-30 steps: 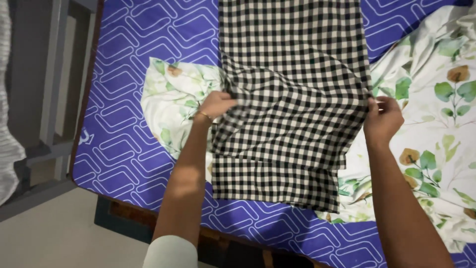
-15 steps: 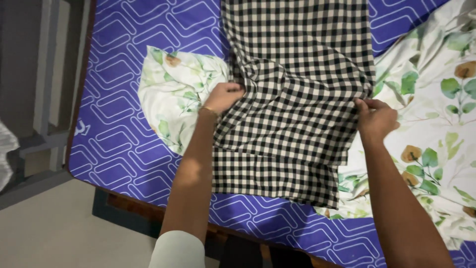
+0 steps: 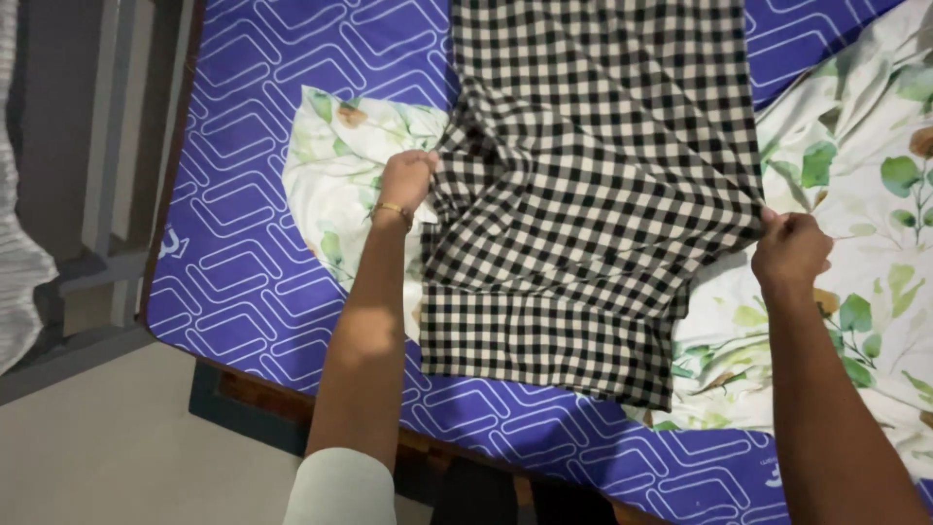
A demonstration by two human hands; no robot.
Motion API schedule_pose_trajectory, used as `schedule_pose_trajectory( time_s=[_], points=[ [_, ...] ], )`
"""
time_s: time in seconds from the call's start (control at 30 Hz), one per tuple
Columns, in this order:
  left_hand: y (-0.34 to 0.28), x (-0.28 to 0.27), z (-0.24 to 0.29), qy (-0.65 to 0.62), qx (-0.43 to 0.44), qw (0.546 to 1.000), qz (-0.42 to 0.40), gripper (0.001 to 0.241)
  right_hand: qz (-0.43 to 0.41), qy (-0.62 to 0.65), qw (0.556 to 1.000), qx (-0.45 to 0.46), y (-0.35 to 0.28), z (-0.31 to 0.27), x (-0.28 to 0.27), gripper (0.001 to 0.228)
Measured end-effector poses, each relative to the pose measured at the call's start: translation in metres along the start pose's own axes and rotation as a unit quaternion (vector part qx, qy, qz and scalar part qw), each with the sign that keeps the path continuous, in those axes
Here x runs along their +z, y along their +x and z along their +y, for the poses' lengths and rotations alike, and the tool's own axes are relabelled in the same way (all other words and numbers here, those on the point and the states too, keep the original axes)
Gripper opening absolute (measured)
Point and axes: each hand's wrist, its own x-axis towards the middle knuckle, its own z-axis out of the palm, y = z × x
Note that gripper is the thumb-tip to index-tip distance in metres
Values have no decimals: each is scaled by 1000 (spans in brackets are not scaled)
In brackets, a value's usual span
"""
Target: The person folds a black and white checkered shirt on a bed, smoothing it out and folding it into a compact square. They then pick up a white sheet with a green leaf pattern, spread it out on the bed, and begin to fold it.
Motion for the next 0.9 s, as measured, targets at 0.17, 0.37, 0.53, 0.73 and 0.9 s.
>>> schedule_pose_trajectory(
  time_s=[0.17, 0.37, 0.53, 0.73, 0.9],
  points=[
    [-5, 8, 20, 101, -1, 992, -70, 45, -8, 291, 957, -16, -12, -37, -9, 24],
    [-49, 16, 98, 157, -91, 980, -80, 86, -164, 362, 885, 242, -4, -94, -49, 81],
    [-11, 46, 31, 148, 11, 989, 4, 71, -180, 396, 878, 201, 0, -91, -43, 48],
    [-13, 25, -21, 15, -6, 999, -46, 29, -250, 331, 874, 253, -3, -52, -19, 42],
    [9, -1, -72, 372, 515, 753, -173, 39, -265, 296, 891, 219, 4, -65, -35, 30]
  ],
)
